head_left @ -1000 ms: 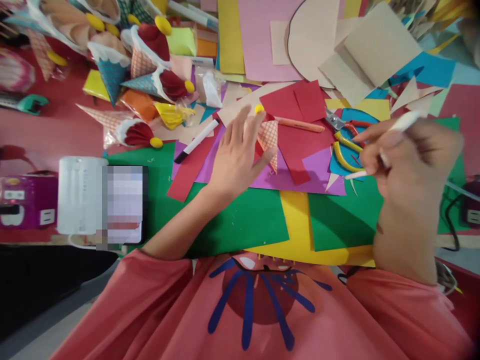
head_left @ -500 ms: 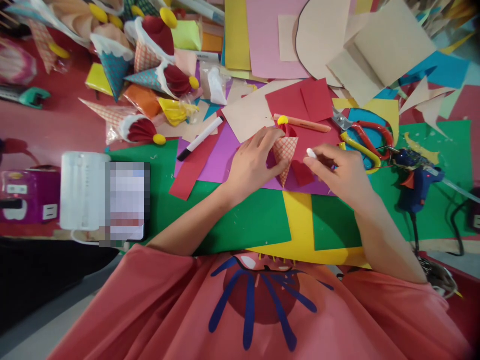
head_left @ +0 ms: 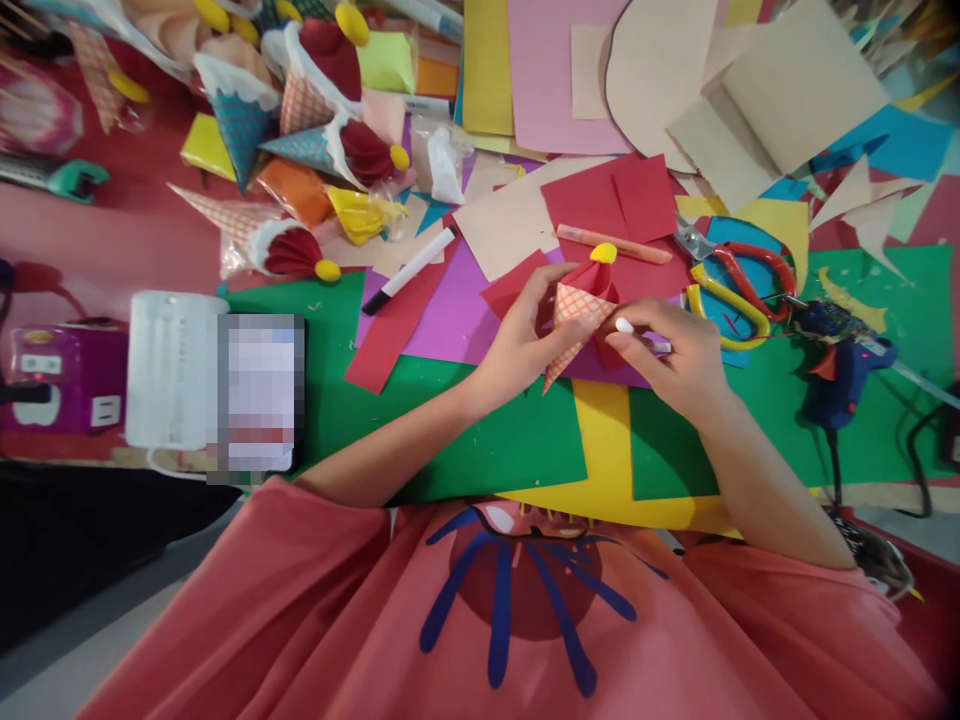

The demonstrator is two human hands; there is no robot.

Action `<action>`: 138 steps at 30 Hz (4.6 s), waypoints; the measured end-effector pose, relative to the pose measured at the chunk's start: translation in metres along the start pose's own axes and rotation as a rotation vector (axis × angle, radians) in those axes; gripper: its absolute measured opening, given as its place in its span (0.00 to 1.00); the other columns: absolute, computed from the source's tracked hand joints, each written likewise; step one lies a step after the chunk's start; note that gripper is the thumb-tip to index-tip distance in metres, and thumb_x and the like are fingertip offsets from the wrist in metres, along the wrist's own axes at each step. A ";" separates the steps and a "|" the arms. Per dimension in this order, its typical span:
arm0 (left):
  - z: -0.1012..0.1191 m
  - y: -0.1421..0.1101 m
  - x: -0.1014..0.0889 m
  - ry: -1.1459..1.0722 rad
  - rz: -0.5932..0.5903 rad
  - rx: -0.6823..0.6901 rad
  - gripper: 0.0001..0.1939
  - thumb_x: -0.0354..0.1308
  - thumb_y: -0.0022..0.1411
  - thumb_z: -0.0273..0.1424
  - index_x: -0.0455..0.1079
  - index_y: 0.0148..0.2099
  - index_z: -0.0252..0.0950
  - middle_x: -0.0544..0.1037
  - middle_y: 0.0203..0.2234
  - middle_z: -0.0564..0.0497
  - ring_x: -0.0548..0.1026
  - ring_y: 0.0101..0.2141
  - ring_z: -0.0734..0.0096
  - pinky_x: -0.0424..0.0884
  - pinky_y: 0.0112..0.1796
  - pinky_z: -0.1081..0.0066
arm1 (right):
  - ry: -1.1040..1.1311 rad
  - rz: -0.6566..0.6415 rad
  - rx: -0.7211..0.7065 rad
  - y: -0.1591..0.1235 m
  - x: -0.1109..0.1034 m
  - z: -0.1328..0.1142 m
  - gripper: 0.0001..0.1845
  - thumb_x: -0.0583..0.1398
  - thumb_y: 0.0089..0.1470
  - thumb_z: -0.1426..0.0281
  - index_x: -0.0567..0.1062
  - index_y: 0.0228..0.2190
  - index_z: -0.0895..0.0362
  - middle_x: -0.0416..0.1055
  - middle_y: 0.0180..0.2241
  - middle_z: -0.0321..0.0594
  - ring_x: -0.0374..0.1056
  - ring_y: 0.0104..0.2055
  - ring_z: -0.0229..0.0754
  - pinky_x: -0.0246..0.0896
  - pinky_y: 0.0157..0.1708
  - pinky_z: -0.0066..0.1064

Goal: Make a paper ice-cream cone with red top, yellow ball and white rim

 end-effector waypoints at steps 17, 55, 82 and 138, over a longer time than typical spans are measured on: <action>0.000 -0.002 0.006 -0.396 0.118 -0.271 0.18 0.60 0.55 0.39 0.62 0.45 0.39 0.78 0.38 0.50 0.79 0.44 0.61 0.75 0.40 0.65 | -0.051 0.070 0.036 -0.004 0.001 0.002 0.08 0.60 0.50 0.73 0.74 0.35 0.52 0.71 0.29 0.36 0.62 0.24 0.36 0.59 0.25 0.31; -0.012 -0.013 0.011 -0.329 0.037 -0.332 0.21 0.54 0.52 0.41 0.56 0.47 0.42 0.72 0.34 0.55 0.74 0.38 0.68 0.70 0.41 0.67 | 0.196 0.322 -0.013 -0.013 0.018 -0.003 0.04 0.63 0.55 0.70 0.75 0.35 0.50 0.77 0.33 0.35 0.73 0.37 0.41 0.70 0.36 0.37; -0.015 -0.015 0.005 -0.227 0.043 -0.223 0.19 0.61 0.58 0.44 0.60 0.46 0.42 0.69 0.38 0.55 0.73 0.42 0.73 0.68 0.47 0.72 | 0.100 0.235 -0.042 -0.011 0.022 -0.004 0.09 0.63 0.55 0.70 0.73 0.40 0.49 0.74 0.34 0.37 0.72 0.37 0.41 0.69 0.36 0.36; -0.005 -0.011 0.005 -0.648 -0.131 -0.610 0.19 0.55 0.62 0.45 0.73 0.39 0.32 0.81 0.30 0.47 0.77 0.28 0.70 0.75 0.28 0.72 | 0.043 0.136 -0.082 -0.007 0.017 -0.004 0.06 0.61 0.59 0.63 0.75 0.35 0.52 0.77 0.31 0.36 0.69 0.33 0.41 0.61 0.35 0.36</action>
Point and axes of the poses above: each hand's wrist, its own y-axis towards the middle knuckle, its own x-axis out of the palm, z = x × y, the point moved 3 cm from there along y, towards the middle knuckle
